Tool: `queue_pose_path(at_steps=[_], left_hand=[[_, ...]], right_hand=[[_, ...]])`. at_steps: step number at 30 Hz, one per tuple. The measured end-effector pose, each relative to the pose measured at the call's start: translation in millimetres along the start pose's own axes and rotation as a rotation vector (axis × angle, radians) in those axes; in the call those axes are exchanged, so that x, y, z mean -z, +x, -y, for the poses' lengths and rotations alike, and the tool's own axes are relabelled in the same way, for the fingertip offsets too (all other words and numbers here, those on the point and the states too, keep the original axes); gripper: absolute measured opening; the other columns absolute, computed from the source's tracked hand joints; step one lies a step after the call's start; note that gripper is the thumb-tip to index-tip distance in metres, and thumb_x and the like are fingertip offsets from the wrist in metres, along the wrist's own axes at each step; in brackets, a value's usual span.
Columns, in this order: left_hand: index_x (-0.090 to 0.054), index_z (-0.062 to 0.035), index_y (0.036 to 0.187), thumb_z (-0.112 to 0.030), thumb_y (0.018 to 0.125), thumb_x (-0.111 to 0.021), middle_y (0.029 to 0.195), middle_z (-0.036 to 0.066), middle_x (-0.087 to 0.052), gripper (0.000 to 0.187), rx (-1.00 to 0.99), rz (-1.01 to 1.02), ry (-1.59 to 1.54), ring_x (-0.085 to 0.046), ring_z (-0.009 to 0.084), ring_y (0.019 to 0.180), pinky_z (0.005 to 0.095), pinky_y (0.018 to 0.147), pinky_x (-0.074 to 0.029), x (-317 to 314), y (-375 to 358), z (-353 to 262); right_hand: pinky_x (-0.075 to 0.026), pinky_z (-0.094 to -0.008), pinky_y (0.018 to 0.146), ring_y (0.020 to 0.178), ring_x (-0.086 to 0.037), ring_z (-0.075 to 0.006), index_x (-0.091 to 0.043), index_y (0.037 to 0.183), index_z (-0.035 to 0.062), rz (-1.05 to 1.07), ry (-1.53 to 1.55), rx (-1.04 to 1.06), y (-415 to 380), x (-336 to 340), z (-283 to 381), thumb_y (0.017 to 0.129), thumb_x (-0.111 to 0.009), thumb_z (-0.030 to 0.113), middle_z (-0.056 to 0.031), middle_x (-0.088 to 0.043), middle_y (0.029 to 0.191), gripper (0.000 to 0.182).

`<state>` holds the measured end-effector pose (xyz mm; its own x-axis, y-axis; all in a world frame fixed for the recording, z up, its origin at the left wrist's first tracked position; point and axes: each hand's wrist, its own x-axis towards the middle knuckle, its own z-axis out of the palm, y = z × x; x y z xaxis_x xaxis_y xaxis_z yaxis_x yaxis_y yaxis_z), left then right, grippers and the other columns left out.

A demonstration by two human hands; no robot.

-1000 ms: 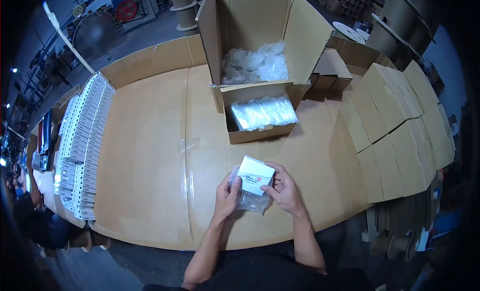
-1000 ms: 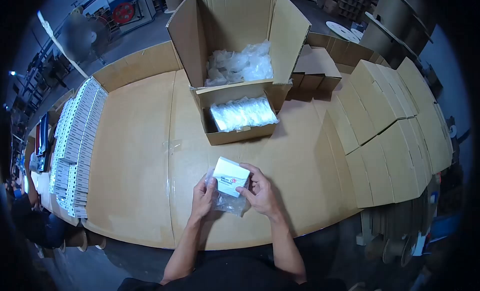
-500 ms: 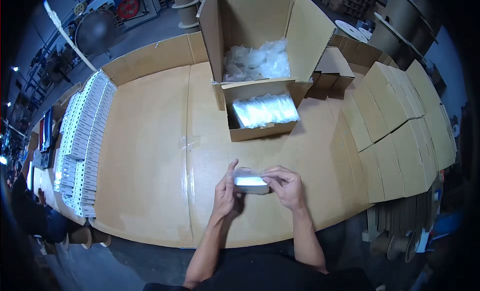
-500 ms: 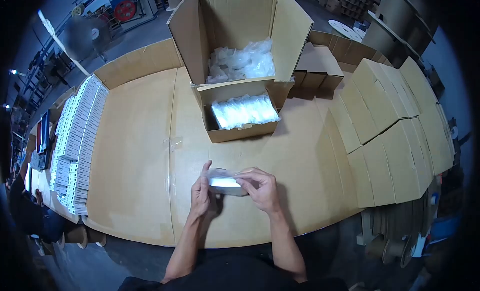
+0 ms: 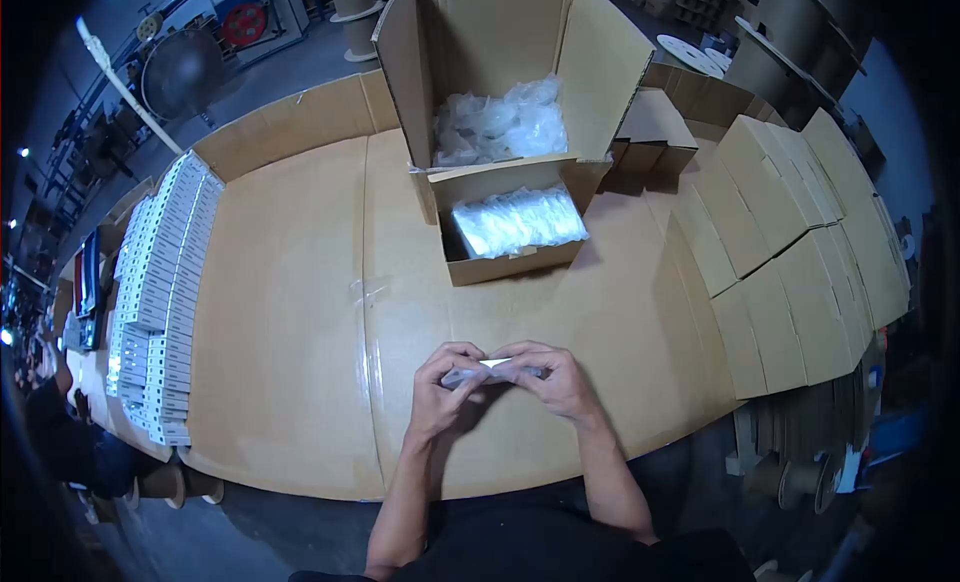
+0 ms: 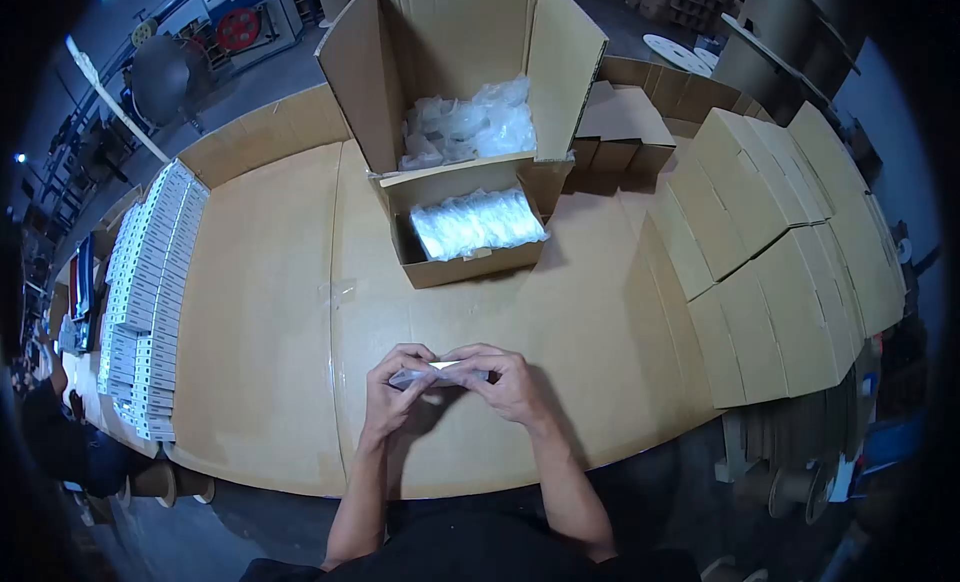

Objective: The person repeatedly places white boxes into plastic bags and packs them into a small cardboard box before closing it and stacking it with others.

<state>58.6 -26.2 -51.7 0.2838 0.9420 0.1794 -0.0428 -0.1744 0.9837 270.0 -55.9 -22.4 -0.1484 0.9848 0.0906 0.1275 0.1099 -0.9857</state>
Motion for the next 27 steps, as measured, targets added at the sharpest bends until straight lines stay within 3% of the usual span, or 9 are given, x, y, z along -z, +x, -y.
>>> queue_pose_path(at_steps=[2, 6, 9, 13, 18, 21, 22, 25, 27], left_hand=[[-0.07, 0.0007, 0.083, -0.001, 0.084, -0.079, 0.099, 0.01, -0.067, 0.008, 0.034, -0.043, 0.019, -0.064, 0.0157, 0.093, 0.0281, 0.079, -0.052, -2, 1, -19], [-0.058, 0.0003, 0.074, -0.003, 0.087, -0.079, 0.085, 0.008, -0.067, 0.024, 0.056, -0.106, 0.056, -0.064, 0.0118, 0.078, 0.0254, 0.068, -0.051, -6, 4, -21], [-0.056, -0.0014, 0.076, -0.005, 0.089, -0.078, 0.081, 0.007, -0.066, 0.026, 0.173, -0.154, -0.029, -0.061, 0.009, 0.074, 0.0233, 0.064, -0.048, -10, 4, -22], [-0.056, -0.0029, 0.079, -0.005, 0.09, -0.077, 0.079, 0.006, -0.065, 0.024, 0.146, -0.165, -0.006, -0.058, 0.0064, 0.071, 0.0221, 0.061, -0.046, -12, 3, -12], [-0.057, -0.005, 0.082, -0.008, 0.092, -0.075, 0.081, 0.002, -0.063, 0.021, 0.321, -0.266, -0.079, -0.055, 0.006, 0.075, 0.0218, 0.066, -0.044, 4, 6, -11], [-0.063, -0.004, 0.091, -0.005, 0.09, -0.074, 0.088, 0.004, -0.066, 0.012, 0.017, -0.445, 0.152, -0.06, 0.0101, 0.082, 0.0264, 0.072, -0.048, 2, 9, -19], [-0.067, -0.004, 0.104, -0.007, 0.083, -0.079, 0.098, 0.007, -0.069, 0.024, -0.242, -0.381, 0.484, -0.065, 0.0185, 0.092, 0.0338, 0.085, -0.05, 5, 7, -38], [-0.067, -0.0051, 0.114, -0.012, 0.078, -0.082, 0.095, 0.009, -0.069, 0.04, -0.384, 0.106, 0.75, -0.062, 0.0279, 0.101, 0.0415, 0.094, -0.048, 6, 8, -67], [-0.067, -0.0083, 0.12, -0.017, 0.076, -0.083, 0.102, 0.009, -0.068, 0.047, -0.323, 0.124, 0.727, -0.061, 0.0289, 0.102, 0.0439, 0.099, -0.045, 10, 4, -44]], right_hand=[[-0.053, -0.0317, 0.094, 0.107, -0.066, -0.02, -0.075, 0.098, -0.0023, -0.059, 0.151, -0.099, -5, 5, 0, 0.093, -0.064, -0.007, -0.0144, -0.069, 0.118, 0.014], [-0.052, -0.031, 0.09, 0.104, -0.065, -0.0199, -0.077, 0.096, 0.0023, -0.507, 0.059, 0.118, -8, 18, -11, 0.092, -0.067, -0.002, -0.0148, -0.067, 0.122, 0.011], [-0.052, -0.0313, 0.091, 0.108, -0.065, -0.0225, -0.078, 0.099, 0.0078, -0.297, -0.205, 0.317, -15, 25, 21, 0.09, -0.07, 0.001, -0.015, -0.064, 0.129, 0.014], [-0.056, -0.0344, 0.085, 0.107, -0.066, -0.0249, -0.079, 0.11, 0.0168, 0.022, -0.215, 0.107, -12, 3, 13, 0.082, -0.08, 0.006, -0.0152, -0.062, 0.134, 0.031], [-0.054, -0.0325, 0.075, 0.087, -0.069, -0.0211, -0.076, 0.116, 0.009, 0.028, -0.297, -0.017, -2, 1, 22, 0.077, -0.077, -0.004, -0.0101, -0.076, 0.106, 0.041], [-0.054, -0.0323, 0.074, 0.086, -0.068, -0.0222, -0.075, 0.116, 0.0089, 0.006, -0.37, 0.084, 0, 6, 11, 0.077, -0.077, -0.003, -0.0105, -0.076, 0.106, 0.04], [-0.055, -0.0349, 0.077, 0.088, -0.068, -0.0247, -0.075, 0.116, 0.0082, 0.016, -0.349, 0.021, -1, 6, 13, 0.076, -0.078, -0.003, -0.0108, -0.075, 0.108, 0.041], [-0.055, -0.0378, 0.08, 0.09, -0.069, -0.0262, -0.075, 0.116, 0.0078, -0.004, -0.406, 0.15, -1, 5, 7, 0.075, -0.078, -0.003, -0.0108, -0.073, 0.113, 0.042], [-0.055, -0.0401, 0.08, 0.09, -0.069, -0.0266, -0.073, 0.117, 0.0061, 0.026, -0.513, 0.3, 1, 9, 17, 0.075, -0.078, -0.003, -0.0108, -0.072, 0.112, 0.043]])
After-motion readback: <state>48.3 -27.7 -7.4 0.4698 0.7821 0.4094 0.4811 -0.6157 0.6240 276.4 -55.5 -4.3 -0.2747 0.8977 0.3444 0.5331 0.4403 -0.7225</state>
